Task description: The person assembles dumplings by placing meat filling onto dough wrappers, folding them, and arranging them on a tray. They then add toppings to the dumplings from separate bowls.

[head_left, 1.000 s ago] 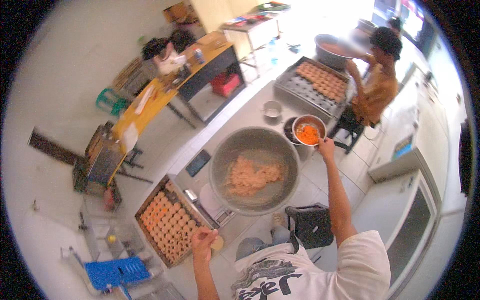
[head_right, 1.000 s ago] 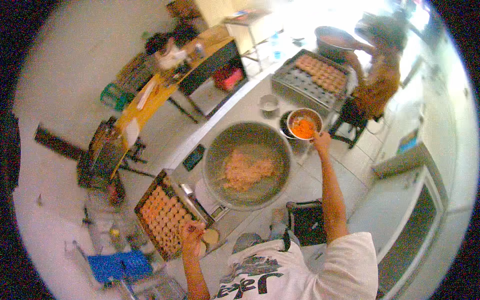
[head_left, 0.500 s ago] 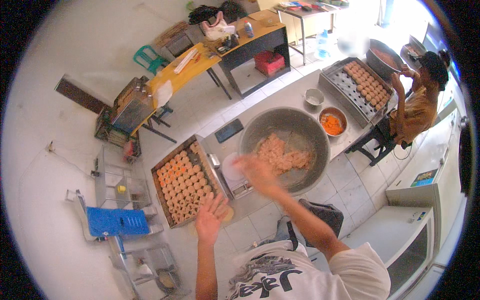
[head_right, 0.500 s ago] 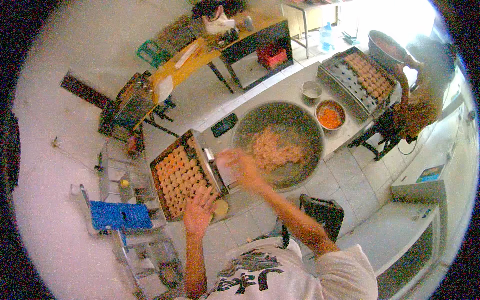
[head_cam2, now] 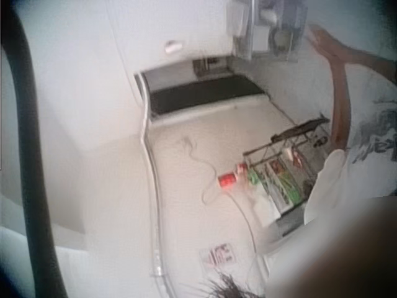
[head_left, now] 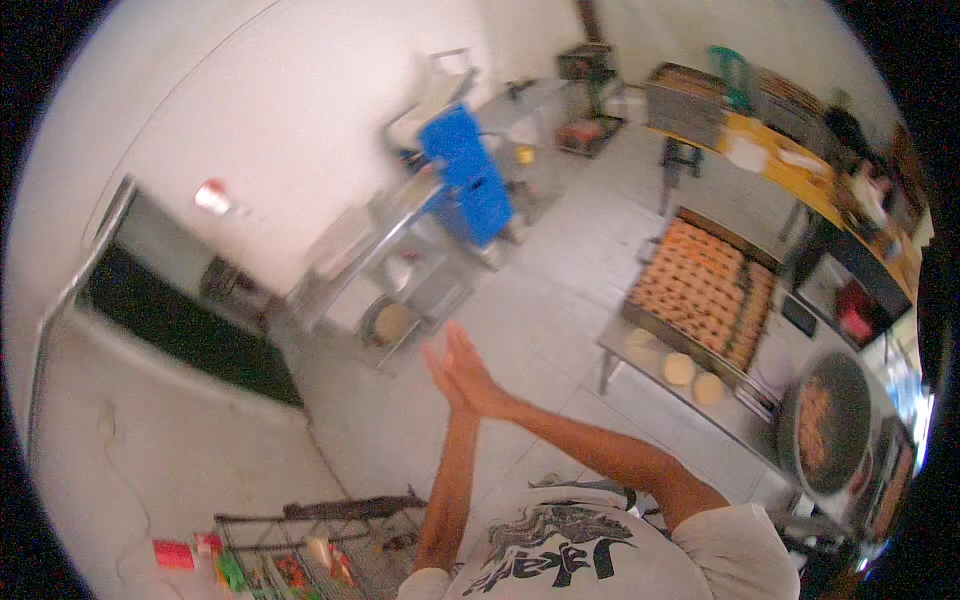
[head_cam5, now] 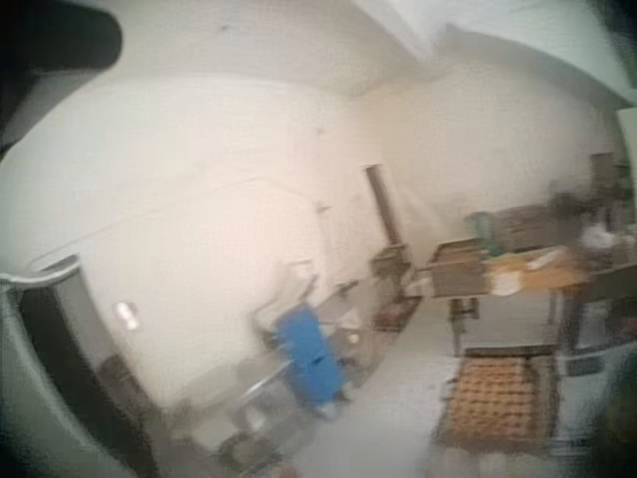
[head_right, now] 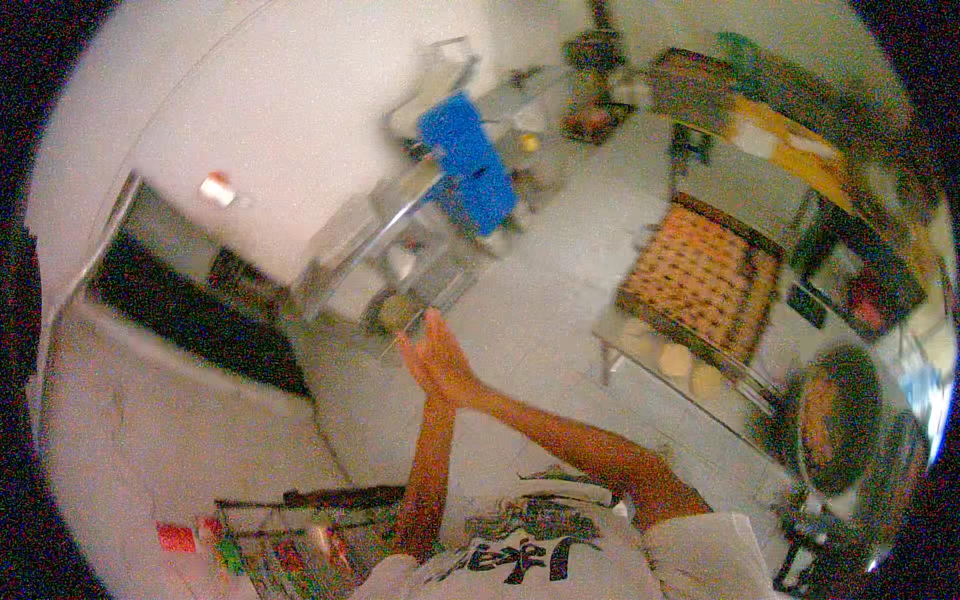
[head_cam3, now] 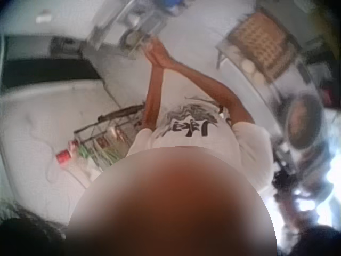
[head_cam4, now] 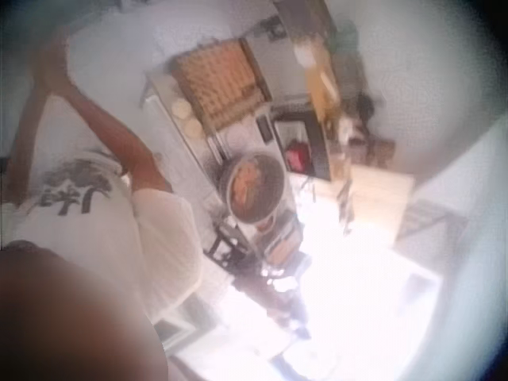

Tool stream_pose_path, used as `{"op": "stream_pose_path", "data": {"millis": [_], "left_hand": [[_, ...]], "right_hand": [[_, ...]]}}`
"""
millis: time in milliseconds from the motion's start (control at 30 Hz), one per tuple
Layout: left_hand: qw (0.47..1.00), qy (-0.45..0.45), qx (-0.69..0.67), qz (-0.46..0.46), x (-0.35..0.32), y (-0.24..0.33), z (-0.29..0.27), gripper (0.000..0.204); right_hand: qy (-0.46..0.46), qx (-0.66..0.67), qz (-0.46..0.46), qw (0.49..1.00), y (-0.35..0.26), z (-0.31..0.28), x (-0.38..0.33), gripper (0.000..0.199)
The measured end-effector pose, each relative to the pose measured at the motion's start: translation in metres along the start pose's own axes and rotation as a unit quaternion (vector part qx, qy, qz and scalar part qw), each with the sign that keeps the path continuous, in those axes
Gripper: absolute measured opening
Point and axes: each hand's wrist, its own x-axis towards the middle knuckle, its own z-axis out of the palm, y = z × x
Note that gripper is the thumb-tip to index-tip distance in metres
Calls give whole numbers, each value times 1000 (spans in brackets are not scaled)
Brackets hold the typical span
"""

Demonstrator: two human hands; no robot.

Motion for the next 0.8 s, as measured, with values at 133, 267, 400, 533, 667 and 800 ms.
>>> {"op": "stream_pose_path", "data": {"millis": [133,267,400,533,667,800], "left_hand": [[997,34,11,69,-37,17,-17,82],[962,157,168,145,0,55,-90,74],[829,202,453,259,53,105,-173,66],[712,215,610,273,122,119,-209,68],[801,209,496,262,235,80,-236,74],[938,241,237,82,326,-6,-193,85]], "right_hand": [[-259,200,120,937,32,57,74,68],[-291,225,121,922,13,129,68,64],[-318,398,188,840,-21,145,49,64],[-359,545,236,720,-17,115,105,65],[-380,525,130,750,29,69,188,67],[-288,481,111,821,83,36,279,68]]}}
